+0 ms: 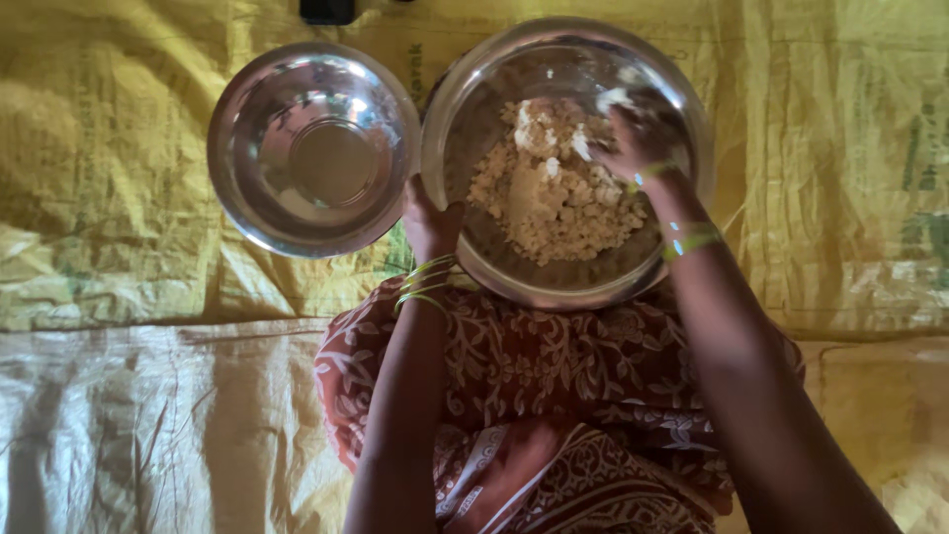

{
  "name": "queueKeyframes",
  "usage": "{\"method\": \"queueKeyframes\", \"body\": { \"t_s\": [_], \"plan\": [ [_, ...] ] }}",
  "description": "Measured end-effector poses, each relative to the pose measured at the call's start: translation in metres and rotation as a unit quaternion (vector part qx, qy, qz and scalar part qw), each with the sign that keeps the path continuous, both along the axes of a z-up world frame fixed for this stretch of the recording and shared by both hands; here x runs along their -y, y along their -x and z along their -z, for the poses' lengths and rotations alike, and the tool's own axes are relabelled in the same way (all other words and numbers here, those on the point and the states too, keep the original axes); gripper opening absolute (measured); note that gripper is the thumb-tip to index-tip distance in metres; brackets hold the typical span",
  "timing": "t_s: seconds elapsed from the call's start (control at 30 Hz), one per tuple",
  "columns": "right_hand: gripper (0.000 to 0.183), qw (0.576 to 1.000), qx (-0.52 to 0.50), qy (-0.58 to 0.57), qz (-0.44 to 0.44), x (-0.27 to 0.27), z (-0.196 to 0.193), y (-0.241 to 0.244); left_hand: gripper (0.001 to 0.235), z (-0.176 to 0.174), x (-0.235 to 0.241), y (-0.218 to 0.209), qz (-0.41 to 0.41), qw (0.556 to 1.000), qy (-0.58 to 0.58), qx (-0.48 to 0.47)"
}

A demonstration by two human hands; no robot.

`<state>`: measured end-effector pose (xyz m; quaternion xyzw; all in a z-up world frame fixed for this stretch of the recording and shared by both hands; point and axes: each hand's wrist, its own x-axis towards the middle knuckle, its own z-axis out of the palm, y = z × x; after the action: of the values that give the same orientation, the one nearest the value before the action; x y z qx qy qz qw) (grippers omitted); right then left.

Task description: The person sits on a yellow sack and mixes a crumbly dough-like substance in a large metal bowl using their right hand. They occasionally pour water from a smaller metal bowl into the mixture to aid in combining the ingredients.

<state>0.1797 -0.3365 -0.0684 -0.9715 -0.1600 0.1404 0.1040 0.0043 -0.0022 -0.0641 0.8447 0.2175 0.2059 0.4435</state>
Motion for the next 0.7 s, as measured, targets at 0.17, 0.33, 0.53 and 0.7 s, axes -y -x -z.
{"method": "queueKeyframes", "body": {
  "t_s": [0.17, 0.33, 0.53, 0.7],
  "plan": [
    [0.059, 0.979, 0.007, 0.123, -0.161, -0.035, -0.011, -0.026, 0.070, 0.006, 0.005, -0.002, -0.012, 0.994, 0.098, 0.043],
    [0.069, 0.950, -0.019, 0.250, -0.187, -0.018, -0.047, -0.003, 0.063, 0.013, 0.011, -0.002, -0.047, 0.993, 0.101, 0.031],
    [0.090, 0.969, -0.050, 0.207, -0.125, -0.022, -0.101, 0.060, 0.059, 0.013, 0.013, -0.004, -0.085, 0.991, 0.101, 0.037],
    [0.132, 0.968, -0.182, 0.171, 0.006, -0.048, -0.116, 0.114, 0.058, 0.009, 0.015, -0.005, -0.090, 0.991, 0.098, 0.015]
  ]
}}
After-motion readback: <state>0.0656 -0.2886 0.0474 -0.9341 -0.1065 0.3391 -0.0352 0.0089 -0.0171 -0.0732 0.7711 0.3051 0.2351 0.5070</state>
